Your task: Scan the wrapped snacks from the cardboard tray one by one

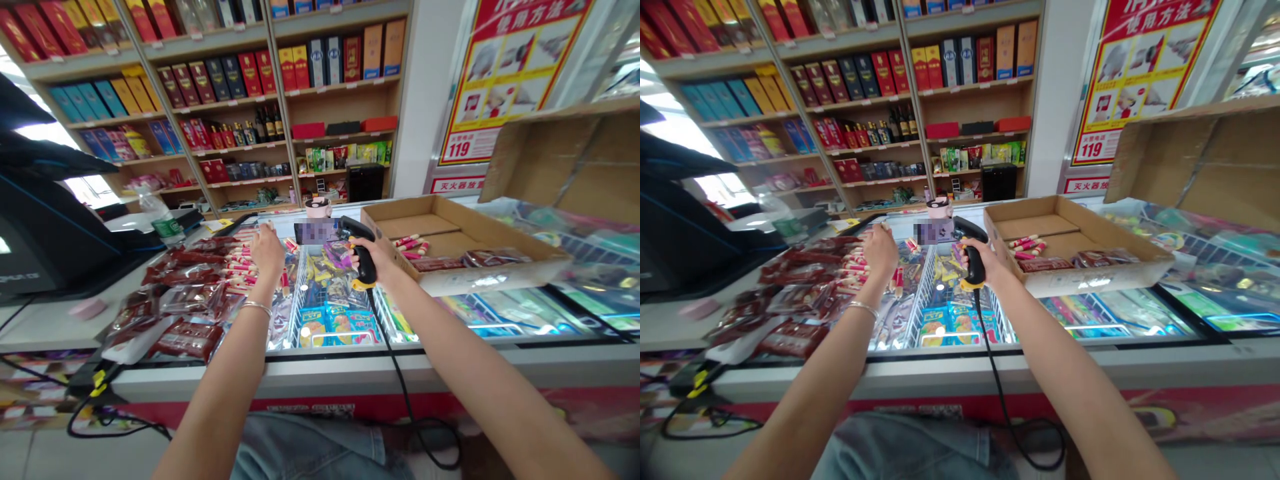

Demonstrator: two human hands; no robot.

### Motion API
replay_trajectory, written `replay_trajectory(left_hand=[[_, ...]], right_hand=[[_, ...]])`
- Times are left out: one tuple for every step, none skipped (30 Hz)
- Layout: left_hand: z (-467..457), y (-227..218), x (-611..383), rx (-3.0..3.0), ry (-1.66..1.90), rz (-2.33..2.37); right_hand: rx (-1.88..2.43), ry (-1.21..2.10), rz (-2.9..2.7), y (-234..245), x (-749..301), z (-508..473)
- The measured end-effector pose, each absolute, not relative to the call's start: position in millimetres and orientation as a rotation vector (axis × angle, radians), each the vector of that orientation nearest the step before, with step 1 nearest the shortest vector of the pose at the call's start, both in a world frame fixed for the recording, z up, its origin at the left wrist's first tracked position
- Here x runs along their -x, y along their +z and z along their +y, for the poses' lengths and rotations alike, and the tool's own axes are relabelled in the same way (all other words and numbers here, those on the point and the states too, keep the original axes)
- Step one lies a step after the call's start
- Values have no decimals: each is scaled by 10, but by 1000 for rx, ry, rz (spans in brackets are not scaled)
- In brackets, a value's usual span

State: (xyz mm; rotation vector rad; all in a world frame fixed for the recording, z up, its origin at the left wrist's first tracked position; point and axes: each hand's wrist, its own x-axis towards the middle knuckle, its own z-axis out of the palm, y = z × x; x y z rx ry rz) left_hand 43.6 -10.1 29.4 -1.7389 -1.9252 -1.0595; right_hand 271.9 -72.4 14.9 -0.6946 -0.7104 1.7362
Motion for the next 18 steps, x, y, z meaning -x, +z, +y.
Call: replay_trajectory(left_hand=[[-82, 289, -433, 1745, -1141, -1915], [-58, 280, -428, 1770, -1226, -1899], [-26, 265, -421, 1814, -1315, -1879], [11, 246, -412, 1864, -1413, -1858], [52, 224, -401, 1904, -1521, -1843], [96, 200, -389, 1919, -1632, -1833], [140, 175, -375, 1909, -1740, -1826], [181, 152, -362, 1883, -1842, -1819], [216, 133, -350, 1850, -1932, -1816], [242, 118, -340, 1822, -2006, -1816], [256, 110, -335, 1808, -2060, -1815], [258, 109, -335, 1805, -2093, -1811], [248, 115, -340, 1812, -2109, -1804], [227, 128, -351, 1820, -2113, -1798], [199, 145, -366, 1832, -2109, -1793], [168, 165, -384, 1845, -2105, -1788], [137, 185, -402, 1855, -2100, -1785], [110, 203, -418, 1859, -2094, -1784]], right_hand=[[707, 1766, -716, 133, -2706, -726], [728, 1793, -723, 114, -2687, -732], [752, 1820, -729, 97, -2663, -740], [777, 1845, -734, 82, -2636, -751], [799, 1871, -739, 71, -2610, -764], [817, 1896, -743, 64, -2586, -777], [829, 1920, -750, 61, -2565, -791], [835, 1942, -758, 63, -2550, -804], [839, 1960, -771, 67, -2539, -816], [841, 1972, -788, 72, -2533, -827], [842, 1979, -806, 77, -2531, -835], [841, 1983, -823, 80, -2531, -840], [839, 1986, -837, 80, -2534, -841], [840, 1990, -846, 79, -2537, -840], [841, 1996, -851, 75, -2540, -836], [841, 2003, -851, 69, -2543, -830], [841, 2006, -853, 63, -2545, -823], [843, 2006, -856, 57, -2546, -816]])
